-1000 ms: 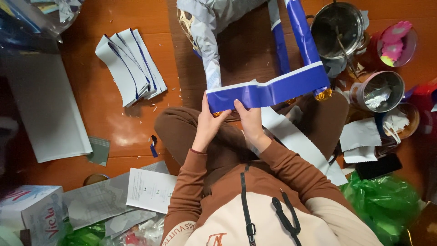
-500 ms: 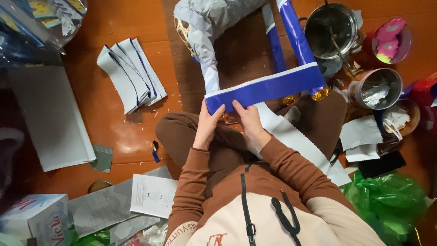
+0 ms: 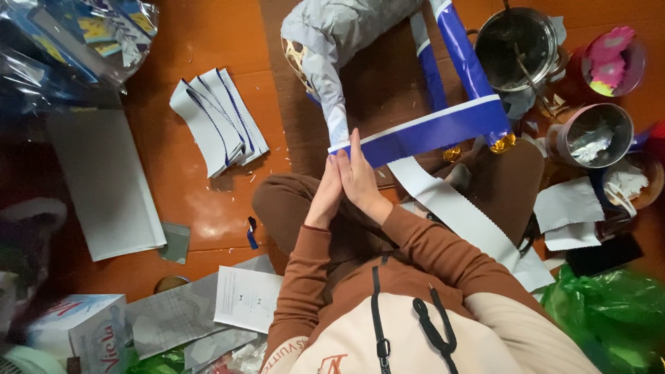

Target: The person sits on the floor and wraps the legs of a deer-shaped craft figure with blue and white paper strips. They apply adhesive from a metal pot using a brush to secure the paper layers onto the figure's legs.

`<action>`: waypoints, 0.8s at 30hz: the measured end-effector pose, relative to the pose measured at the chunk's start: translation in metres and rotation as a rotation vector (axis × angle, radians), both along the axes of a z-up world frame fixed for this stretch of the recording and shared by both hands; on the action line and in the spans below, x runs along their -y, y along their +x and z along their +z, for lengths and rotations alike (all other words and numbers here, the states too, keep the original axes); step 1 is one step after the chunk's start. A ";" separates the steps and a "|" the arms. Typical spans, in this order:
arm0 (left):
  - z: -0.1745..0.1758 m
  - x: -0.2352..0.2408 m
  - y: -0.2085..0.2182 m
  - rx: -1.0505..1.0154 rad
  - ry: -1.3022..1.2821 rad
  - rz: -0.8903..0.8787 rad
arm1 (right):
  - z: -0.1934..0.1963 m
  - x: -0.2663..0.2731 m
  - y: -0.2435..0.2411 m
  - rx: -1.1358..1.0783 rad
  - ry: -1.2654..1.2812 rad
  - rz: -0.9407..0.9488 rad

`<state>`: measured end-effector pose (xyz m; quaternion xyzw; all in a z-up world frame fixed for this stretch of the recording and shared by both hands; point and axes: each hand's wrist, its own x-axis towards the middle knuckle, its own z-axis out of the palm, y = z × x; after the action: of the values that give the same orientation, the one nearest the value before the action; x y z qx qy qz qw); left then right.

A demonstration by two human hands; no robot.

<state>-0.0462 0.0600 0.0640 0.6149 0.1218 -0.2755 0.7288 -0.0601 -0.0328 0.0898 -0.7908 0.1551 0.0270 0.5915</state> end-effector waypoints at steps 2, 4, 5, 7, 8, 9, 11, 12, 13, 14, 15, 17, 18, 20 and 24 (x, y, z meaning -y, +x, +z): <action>0.013 -0.004 0.005 -0.324 -0.251 -0.039 | 0.003 0.001 0.008 -0.236 0.008 0.036; 0.040 -0.001 0.007 -0.308 -0.223 -0.060 | -0.025 0.009 0.024 -0.390 -0.003 0.041; 0.053 -0.001 0.006 -0.292 -0.192 -0.080 | -0.039 0.011 0.030 -0.544 -0.012 0.046; 0.014 -0.004 0.010 -0.282 -0.171 -0.098 | -0.019 0.009 0.035 -0.568 0.274 -0.033; -0.005 -0.005 0.012 -0.274 -0.149 -0.114 | -0.009 0.009 0.038 -0.586 0.561 -0.111; -0.006 -0.007 0.006 -0.273 -0.151 -0.112 | -0.030 0.013 0.038 -0.586 0.558 -0.109; -0.007 -0.014 -0.004 0.212 0.030 -0.291 | -0.072 0.018 0.041 -0.561 0.795 -0.198; -0.004 -0.012 -0.006 0.214 0.030 -0.288 | -0.069 0.017 0.039 -0.560 0.793 -0.195; -0.001 -0.010 -0.008 0.285 0.120 -0.257 | -0.066 0.017 0.036 -0.533 0.817 -0.207; 0.002 -0.009 -0.011 0.354 0.211 -0.224 | -0.063 0.015 0.033 -0.509 0.842 -0.218; -0.005 -0.011 -0.018 0.353 0.213 -0.221 | -0.060 0.016 0.034 -0.511 0.841 -0.214; -0.019 -0.014 -0.031 0.411 0.294 0.049 | -0.054 0.017 0.038 -0.551 1.059 -0.208; -0.018 -0.022 -0.026 0.409 0.295 0.053 | -0.051 0.017 0.036 -0.554 1.057 -0.205; -0.015 -0.037 -0.017 0.518 0.536 0.231 | -0.044 0.018 0.034 -0.658 1.086 -0.223; 0.028 -0.069 0.032 0.643 0.787 0.572 | -0.060 0.016 0.029 -0.641 0.996 -0.245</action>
<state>-0.0144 0.1286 0.0923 0.8349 0.1490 0.1986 0.4913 -0.0315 -0.0485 0.0303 -0.3475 0.3842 0.2652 0.8132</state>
